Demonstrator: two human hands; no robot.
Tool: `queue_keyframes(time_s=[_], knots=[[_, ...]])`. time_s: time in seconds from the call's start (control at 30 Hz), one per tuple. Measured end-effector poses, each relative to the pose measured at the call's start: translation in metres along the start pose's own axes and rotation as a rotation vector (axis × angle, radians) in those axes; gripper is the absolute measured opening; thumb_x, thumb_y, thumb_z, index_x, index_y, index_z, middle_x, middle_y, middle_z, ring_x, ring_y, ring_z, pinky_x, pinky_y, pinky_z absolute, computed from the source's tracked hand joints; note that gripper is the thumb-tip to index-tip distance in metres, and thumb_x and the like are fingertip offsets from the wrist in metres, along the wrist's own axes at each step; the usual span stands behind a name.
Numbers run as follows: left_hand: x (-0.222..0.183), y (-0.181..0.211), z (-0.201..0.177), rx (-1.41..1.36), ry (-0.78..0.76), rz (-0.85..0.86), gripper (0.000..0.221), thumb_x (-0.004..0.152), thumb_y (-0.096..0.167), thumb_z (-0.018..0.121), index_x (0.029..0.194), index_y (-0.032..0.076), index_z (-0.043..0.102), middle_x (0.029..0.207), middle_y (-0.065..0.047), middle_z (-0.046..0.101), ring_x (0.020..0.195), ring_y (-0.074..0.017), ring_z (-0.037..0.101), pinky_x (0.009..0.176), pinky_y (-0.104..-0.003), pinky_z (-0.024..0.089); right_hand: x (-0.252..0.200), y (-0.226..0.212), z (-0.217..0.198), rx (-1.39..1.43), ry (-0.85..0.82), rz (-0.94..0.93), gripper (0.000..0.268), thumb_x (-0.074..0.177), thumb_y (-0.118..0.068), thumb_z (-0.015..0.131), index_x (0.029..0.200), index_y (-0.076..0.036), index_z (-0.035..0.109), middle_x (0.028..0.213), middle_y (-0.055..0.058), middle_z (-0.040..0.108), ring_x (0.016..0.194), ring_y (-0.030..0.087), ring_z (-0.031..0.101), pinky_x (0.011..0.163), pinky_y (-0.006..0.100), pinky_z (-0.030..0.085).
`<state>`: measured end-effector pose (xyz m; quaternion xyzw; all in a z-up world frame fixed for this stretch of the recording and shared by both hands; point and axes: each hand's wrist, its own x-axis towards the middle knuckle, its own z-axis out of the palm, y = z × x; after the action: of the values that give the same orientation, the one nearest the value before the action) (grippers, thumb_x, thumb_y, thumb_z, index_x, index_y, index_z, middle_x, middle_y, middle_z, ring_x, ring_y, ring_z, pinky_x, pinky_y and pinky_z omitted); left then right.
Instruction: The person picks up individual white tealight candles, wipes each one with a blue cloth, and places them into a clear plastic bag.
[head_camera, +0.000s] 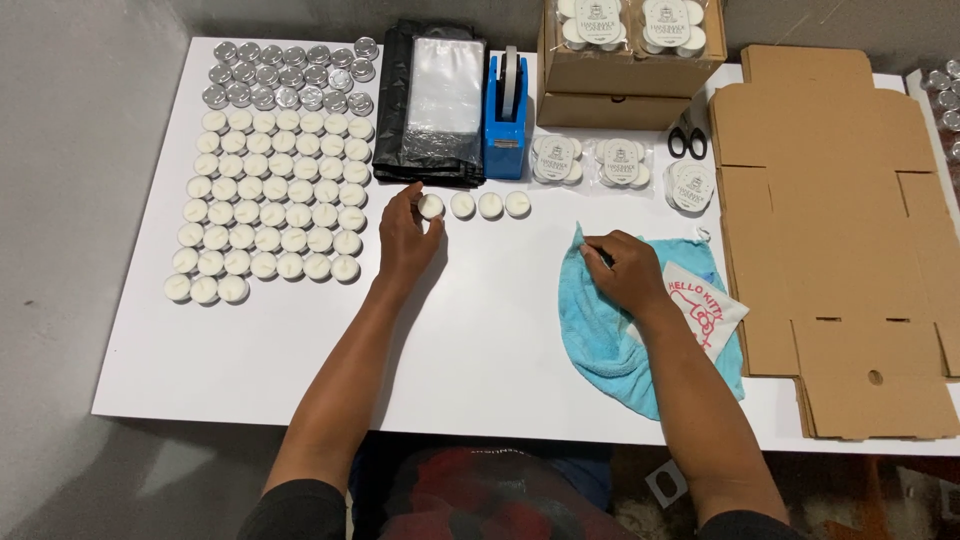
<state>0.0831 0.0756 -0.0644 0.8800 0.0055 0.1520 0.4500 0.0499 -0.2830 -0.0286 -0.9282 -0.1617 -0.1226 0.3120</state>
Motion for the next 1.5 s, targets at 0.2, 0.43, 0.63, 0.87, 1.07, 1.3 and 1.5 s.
queue_keyframes(time_s=[0.2,0.43,0.63,0.87,1.07,1.3,1.5], knots=[[-0.018,0.015,-0.017,0.098,-0.021,0.132,0.062,0.084,-0.001,0.076,0.14,-0.003,0.048,0.125,-0.019,0.053,0.115,-0.0354,0.058,0.097,-0.043,0.058,0.002,-0.004,-0.001,-0.005,-0.007,0.016,0.012,0.099,-0.016,0.072,0.105,-0.011,0.081,0.085,0.008,0.075,0.074,0.027,0.07,0.063,0.037,0.056],[-0.039,0.007,-0.031,0.107,-0.033,0.074,0.046,0.091,0.007,0.073,0.132,0.0,0.055,0.115,-0.017,0.057,0.106,-0.0339,0.065,0.087,-0.04,0.061,0.001,-0.003,-0.001,-0.011,-0.033,0.026,0.013,0.097,-0.015,0.071,0.106,-0.013,0.081,0.087,0.007,0.075,0.077,0.026,0.071,0.066,0.037,0.055],[-0.042,0.015,-0.03,0.259,-0.012,0.111,0.03,0.096,0.014,0.069,0.123,0.001,0.063,0.114,-0.015,0.059,0.106,-0.0287,0.066,0.087,-0.034,0.061,0.003,-0.004,-0.003,0.007,-0.036,0.043,0.014,0.097,-0.016,0.072,0.105,-0.013,0.081,0.086,0.006,0.075,0.077,0.026,0.071,0.065,0.036,0.055],[-0.029,-0.007,-0.023,0.413,0.027,0.186,0.02,0.098,0.01,0.06,0.113,0.0,0.068,0.112,-0.016,0.06,0.102,-0.0292,0.068,0.088,-0.034,0.059,0.005,-0.007,-0.002,-0.039,-0.04,0.041,0.013,0.097,-0.018,0.072,0.104,-0.013,0.081,0.082,0.007,0.074,0.074,0.026,0.07,0.064,0.036,0.055],[0.021,0.015,-0.031,0.505,0.057,0.274,0.038,0.089,-0.001,0.065,0.126,0.004,0.065,0.114,-0.02,0.06,0.099,-0.0351,0.072,0.082,-0.037,0.062,0.004,-0.01,-0.003,-0.034,-0.02,0.034,0.012,0.097,-0.017,0.073,0.103,-0.011,0.081,0.081,0.008,0.073,0.074,0.027,0.071,0.063,0.036,0.054],[0.069,-0.003,-0.015,0.716,0.212,0.53,0.032,0.075,0.004,0.079,0.105,0.013,0.078,0.112,-0.015,0.061,0.096,-0.0305,0.063,0.066,-0.035,0.054,0.003,-0.007,-0.001,-0.011,-0.012,0.043,0.013,0.098,-0.018,0.073,0.104,-0.011,0.082,0.081,0.008,0.073,0.074,0.027,0.07,0.063,0.037,0.055],[0.09,0.011,-0.008,0.734,0.35,0.683,0.009,0.085,0.018,0.078,0.093,0.013,0.077,0.092,-0.01,0.061,0.086,-0.0288,0.06,0.058,-0.036,0.048,0.005,-0.013,-0.005,-0.012,-0.031,0.064,0.013,0.098,-0.018,0.071,0.104,-0.012,0.081,0.084,0.008,0.074,0.076,0.028,0.07,0.065,0.038,0.055]])
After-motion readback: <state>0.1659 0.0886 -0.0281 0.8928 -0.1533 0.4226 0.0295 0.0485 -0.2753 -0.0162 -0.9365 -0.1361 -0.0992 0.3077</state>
